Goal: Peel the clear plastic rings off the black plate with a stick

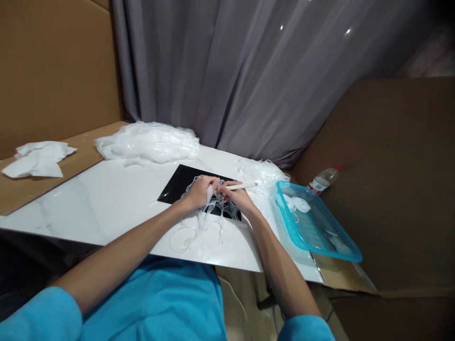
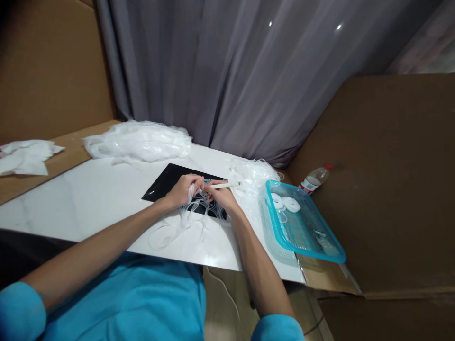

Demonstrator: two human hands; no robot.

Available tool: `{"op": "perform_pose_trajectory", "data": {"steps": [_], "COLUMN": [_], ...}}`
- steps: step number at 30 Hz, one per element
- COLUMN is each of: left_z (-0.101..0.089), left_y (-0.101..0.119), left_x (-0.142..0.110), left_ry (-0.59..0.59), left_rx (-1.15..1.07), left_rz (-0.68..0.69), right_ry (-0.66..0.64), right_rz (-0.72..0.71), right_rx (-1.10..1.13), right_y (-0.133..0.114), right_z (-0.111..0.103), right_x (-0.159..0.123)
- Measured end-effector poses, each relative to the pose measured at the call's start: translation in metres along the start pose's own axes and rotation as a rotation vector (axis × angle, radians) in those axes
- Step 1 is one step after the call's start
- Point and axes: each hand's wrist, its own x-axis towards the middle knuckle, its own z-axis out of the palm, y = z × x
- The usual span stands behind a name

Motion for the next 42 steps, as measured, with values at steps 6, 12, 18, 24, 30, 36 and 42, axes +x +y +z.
{"op": "perform_pose_trajectory", "data": {"steps": [6,12,18,24,30,36,42], "left_z": [0.0007,0.0007,0.0,0.0001,0.0004,0.0,0.0003], "left_y": [-0.0031,-0.0036,-0.0007,0.0005,-0.0002,-0.0004,-0.0015], "left_x": [0.0002,0.0006,0.0004,-0.0001,0.0,0.0,-0.0001], "left_ry": [-0.02,-0.029,-0.033,-0.03,-0.03,-0.032,-0.044], "left_rx": [0.007,0.004,0.005,0.01,0.009,0.018,0.036], "left_rz": [0.009,0.007,0.006,-0.002,-0.001,0.008,0.011], "right_ry": [-0.017,-0.017,-0.024,-0.019,-0.016,-0.02,-0.03], "right_rz": [0.005,-0.005,-0.004,0.0,0.0,-0.009,-0.026], "right_rx": [-0.019,-0.027,-0.028,-0.028,-0.032,-0.049,-0.08], "right_y": [0.0027,0.0057,0.0058,0.0044,0.0033,0.004,0.0062], "right_z": [-0.0011,-0.0012,-0.0013,-0.0012,-0.0007,-0.0012,-0.0025], "right_x": [0.0013,0.0019,0.0019,0.001,0.0015,0.0009,0.001]}}
